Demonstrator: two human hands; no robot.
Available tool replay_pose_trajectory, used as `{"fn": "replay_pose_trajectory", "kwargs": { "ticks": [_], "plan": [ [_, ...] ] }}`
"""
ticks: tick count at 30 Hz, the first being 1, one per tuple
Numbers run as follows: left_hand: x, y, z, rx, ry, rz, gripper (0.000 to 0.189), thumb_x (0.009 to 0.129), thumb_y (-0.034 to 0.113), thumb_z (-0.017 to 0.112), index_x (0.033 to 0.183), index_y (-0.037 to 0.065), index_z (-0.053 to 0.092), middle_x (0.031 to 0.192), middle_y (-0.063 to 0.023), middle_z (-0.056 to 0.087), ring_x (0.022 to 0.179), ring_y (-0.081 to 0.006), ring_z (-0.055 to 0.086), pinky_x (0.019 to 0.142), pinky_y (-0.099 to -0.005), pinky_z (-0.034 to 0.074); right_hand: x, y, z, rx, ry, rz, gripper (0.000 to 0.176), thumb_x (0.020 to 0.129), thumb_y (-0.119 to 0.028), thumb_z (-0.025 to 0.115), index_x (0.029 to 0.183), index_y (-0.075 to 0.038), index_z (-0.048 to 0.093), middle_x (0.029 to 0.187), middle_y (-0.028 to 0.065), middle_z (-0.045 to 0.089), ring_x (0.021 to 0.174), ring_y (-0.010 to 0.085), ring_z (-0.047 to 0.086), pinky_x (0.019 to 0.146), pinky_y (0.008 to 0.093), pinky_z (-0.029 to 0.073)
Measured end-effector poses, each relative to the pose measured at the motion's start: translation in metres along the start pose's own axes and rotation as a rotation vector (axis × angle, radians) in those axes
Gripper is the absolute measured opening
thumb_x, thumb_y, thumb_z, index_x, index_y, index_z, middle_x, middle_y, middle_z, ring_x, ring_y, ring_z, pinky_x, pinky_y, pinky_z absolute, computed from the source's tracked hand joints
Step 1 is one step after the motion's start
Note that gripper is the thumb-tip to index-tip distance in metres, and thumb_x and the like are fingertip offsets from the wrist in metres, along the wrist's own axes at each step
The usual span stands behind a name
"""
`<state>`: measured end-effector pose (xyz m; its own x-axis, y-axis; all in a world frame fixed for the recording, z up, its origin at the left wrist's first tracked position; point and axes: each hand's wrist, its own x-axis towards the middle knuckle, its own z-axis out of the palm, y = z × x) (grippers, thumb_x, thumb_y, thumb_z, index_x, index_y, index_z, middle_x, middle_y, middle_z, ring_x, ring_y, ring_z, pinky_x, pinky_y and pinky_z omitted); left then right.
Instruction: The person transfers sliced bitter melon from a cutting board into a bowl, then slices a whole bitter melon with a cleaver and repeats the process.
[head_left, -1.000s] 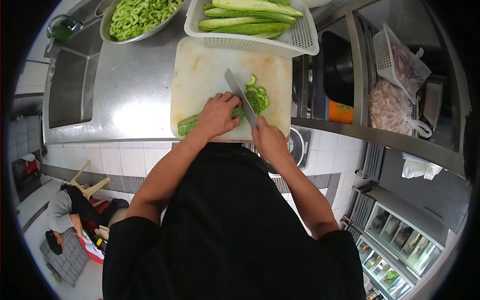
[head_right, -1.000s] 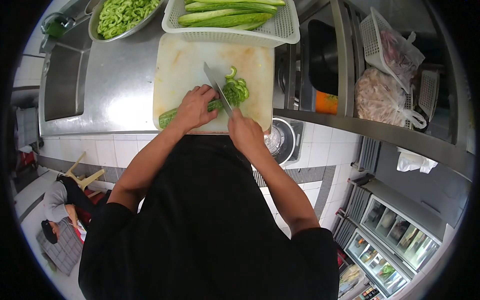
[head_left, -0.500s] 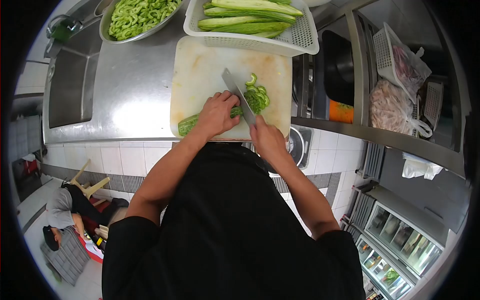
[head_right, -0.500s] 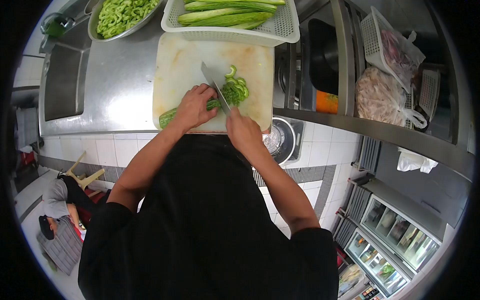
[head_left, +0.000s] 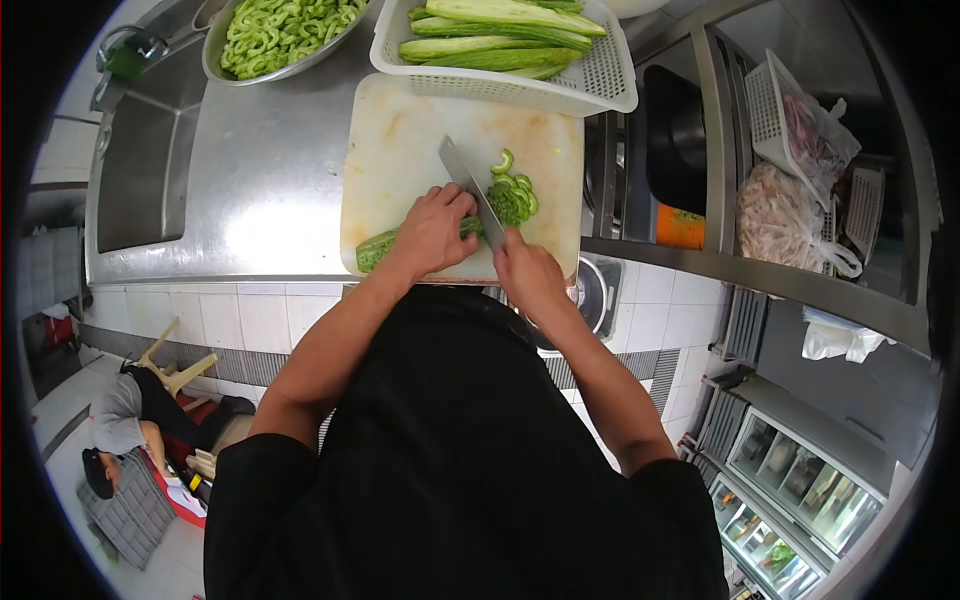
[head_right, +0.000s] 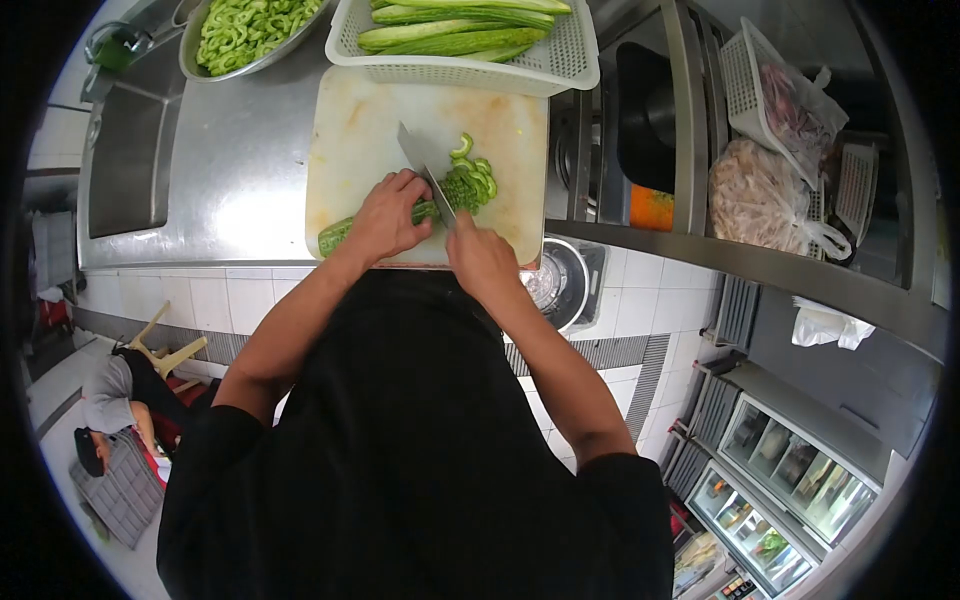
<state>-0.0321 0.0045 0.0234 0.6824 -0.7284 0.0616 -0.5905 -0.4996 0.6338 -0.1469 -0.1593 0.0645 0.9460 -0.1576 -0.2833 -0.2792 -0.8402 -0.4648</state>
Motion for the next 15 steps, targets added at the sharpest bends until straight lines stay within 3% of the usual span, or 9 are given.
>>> {"fn": "replay_pose_trajectory", "kwargs": {
  "ticks": [7,12,15],
  "plan": [
    [-0.006,0.006,-0.015,-0.002,-0.005,-0.047,0.039,0.076,0.023,0.075,0.11,0.008,0.064,0.111,-0.0115,0.061,0.106,-0.0345,0.06,0.092,-0.0467,0.049,0.026,-0.007,-0.024,0.056,0.1,-0.067,0.023,0.101,-0.022,0.055,0.108,0.0,0.054,0.077,0.0299,0.068,0.077,0.0507,0.068,0.074,0.063,0.051],
    [-0.009,-0.001,-0.01,-0.007,0.009,-0.032,0.039,0.077,0.026,0.074,0.112,0.01,0.065,0.112,-0.0104,0.061,0.107,-0.0335,0.06,0.092,-0.0465,0.049,-0.04,-0.01,-0.066,0.055,-0.118,0.006,0.024,0.101,-0.023,0.056,0.107,0.0,0.055,0.076,0.0303,0.067,0.076,0.0506,0.068,0.073,0.0632,0.051],
    [-0.009,-0.002,-0.01,-0.02,0.008,-0.027,0.04,0.077,0.027,0.074,0.112,0.011,0.066,0.112,-0.0102,0.062,0.107,-0.0334,0.061,0.093,-0.0471,0.049,-0.038,-0.011,-0.045,-0.033,-0.097,0.016,0.023,0.101,-0.023,0.055,0.107,0.0,0.055,0.075,0.0291,0.068,0.073,0.0506,0.067,0.072,0.0624,0.051]
  ]
}}
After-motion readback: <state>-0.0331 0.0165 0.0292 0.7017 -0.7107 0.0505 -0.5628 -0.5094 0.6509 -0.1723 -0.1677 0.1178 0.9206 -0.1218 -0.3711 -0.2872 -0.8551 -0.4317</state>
